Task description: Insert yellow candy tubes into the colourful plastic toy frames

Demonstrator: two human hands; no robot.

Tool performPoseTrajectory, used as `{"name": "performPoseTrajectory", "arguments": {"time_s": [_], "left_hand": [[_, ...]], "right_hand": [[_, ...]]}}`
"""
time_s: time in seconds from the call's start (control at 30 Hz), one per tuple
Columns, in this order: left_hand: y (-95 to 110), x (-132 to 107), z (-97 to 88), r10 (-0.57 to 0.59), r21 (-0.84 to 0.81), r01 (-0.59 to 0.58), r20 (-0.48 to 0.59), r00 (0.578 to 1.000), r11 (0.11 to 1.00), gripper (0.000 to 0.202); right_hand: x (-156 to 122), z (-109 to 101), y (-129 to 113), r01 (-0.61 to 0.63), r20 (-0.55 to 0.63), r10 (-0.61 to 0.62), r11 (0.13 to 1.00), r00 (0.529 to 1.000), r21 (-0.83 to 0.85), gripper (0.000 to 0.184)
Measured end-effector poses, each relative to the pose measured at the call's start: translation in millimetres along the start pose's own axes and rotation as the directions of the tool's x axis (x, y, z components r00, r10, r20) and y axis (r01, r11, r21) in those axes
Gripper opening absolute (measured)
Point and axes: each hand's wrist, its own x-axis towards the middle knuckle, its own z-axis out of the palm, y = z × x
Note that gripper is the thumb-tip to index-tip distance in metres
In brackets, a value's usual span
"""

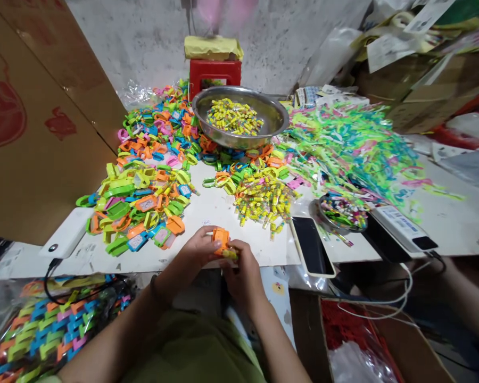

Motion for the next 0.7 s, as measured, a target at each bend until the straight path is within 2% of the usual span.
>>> {"name": "performPoseTrajectory", "arguments": {"time_s": [0.07, 0.17, 0.33, 0.5, 0.6, 0.7], "left_hand": [[2.6, -3.4, -2.9, 0.046, 0.121, -0.044, -0.017, 0.999, 0.992, 0.047], [4.5, -9.6, -7.1, 0.112, 0.338, -0.113, 0.023, 0.993, 0.934, 0.050], [8.6, -19.2, -6.7, 0.258, 0.632, -0.229, 0.048, 0.965, 0.740, 0.047], [15.1, -23.9, -5.2, 0.325, 0.757, -0.240, 0.039, 0.945, 0.608, 0.049], [16.8, -25.7, -5.4, 0.336, 0.782, -0.243, 0.046, 0.941, 0.574, 0.049], [16.9, -27.3, -5.3, 0.337, 0.795, -0.235, 0.041, 0.941, 0.559, 0.048]], "right_hand": [[1.4, -8.9, -5.9, -0.051, -0.038, 0.052, 0.998, 0.998, 0.033, 0.019], [4.3, -20.3, -14.1, -0.046, -0.095, 0.051, 0.997, 0.994, 0.055, 0.021], [5.3, -25.9, -20.0, -0.032, -0.097, 0.040, 0.996, 0.994, 0.088, 0.017], [3.4, -28.3, -20.3, -0.012, -0.026, 0.013, 0.999, 1.000, 0.053, 0.018], [2.6, -28.9, -20.4, 0.018, -0.054, -0.018, 1.000, 0.998, 0.010, 0.019], [2.3, -28.8, -20.9, 0.062, -0.021, -0.062, 0.998, 0.998, -0.018, 0.020]]}}
